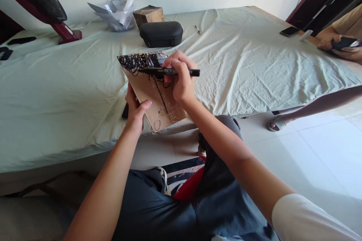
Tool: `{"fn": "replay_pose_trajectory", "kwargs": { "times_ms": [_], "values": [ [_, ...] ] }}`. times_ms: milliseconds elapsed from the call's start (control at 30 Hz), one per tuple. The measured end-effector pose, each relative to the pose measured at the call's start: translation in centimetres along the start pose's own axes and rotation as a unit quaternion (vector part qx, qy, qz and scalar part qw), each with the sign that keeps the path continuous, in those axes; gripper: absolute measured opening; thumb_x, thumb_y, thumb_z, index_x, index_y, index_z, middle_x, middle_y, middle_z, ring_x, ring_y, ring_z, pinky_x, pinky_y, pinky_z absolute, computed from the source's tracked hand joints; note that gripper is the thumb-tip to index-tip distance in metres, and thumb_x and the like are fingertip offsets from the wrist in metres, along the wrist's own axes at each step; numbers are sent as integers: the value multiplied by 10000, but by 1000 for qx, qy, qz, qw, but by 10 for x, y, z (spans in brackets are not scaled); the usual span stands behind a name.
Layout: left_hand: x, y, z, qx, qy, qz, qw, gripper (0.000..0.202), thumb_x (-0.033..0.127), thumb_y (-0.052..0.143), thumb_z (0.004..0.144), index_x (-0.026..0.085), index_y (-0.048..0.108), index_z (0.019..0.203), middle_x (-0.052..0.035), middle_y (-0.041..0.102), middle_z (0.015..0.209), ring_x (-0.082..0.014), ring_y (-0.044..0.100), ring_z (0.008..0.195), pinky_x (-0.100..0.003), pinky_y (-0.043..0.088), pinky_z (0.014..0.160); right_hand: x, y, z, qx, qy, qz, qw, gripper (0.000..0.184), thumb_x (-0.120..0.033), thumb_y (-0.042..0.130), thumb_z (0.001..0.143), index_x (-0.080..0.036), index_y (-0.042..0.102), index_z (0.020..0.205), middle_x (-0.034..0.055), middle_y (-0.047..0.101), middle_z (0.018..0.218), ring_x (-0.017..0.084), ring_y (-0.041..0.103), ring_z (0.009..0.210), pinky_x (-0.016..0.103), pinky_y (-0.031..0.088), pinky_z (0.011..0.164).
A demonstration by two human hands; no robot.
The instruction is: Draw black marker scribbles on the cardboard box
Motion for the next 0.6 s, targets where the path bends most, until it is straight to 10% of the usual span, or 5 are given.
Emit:
{"fn": "replay_pose_trajectory", "kwargs": {
  "times_ms": [167,367,600],
  "values": [
    [-2,-4,1,19,-9,-10,1000,1065,686,943,726,494,510,1679,-42,543,1706,-425,442,1665,-670,321,1425,14,-20,19,42,3,-27,999,776,-976,412,1006,-290,675,1255,94,754,906,229,597,603,411,564,569],
    [-10,-9,2,29,-34,-20,999,1147,673,955,702,501,451,1718,-25,506,1749,-405,394,1704,-629,288,1456,18,-66,25,152,17,24,988,717,-929,407,1051,-302,640,1307,131,795,1176,193,604,569,413,502,564],
    [-13,-13,7,19,-19,-41,999,1097,665,954,732,447,489,1701,-57,550,1716,-419,387,1714,-645,280,1458,71,-94,22,10,104,55,993,631,-646,867,859,-302,648,1340,84,740,1348,152,720,808,291,539,615]
  ]
}}
Point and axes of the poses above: each hand's wrist, its own z-axis towards the middle knuckle, its own y-axis out of the palm, x = y × z, the point moved 7 cm from there along z, towards the middle knuckle
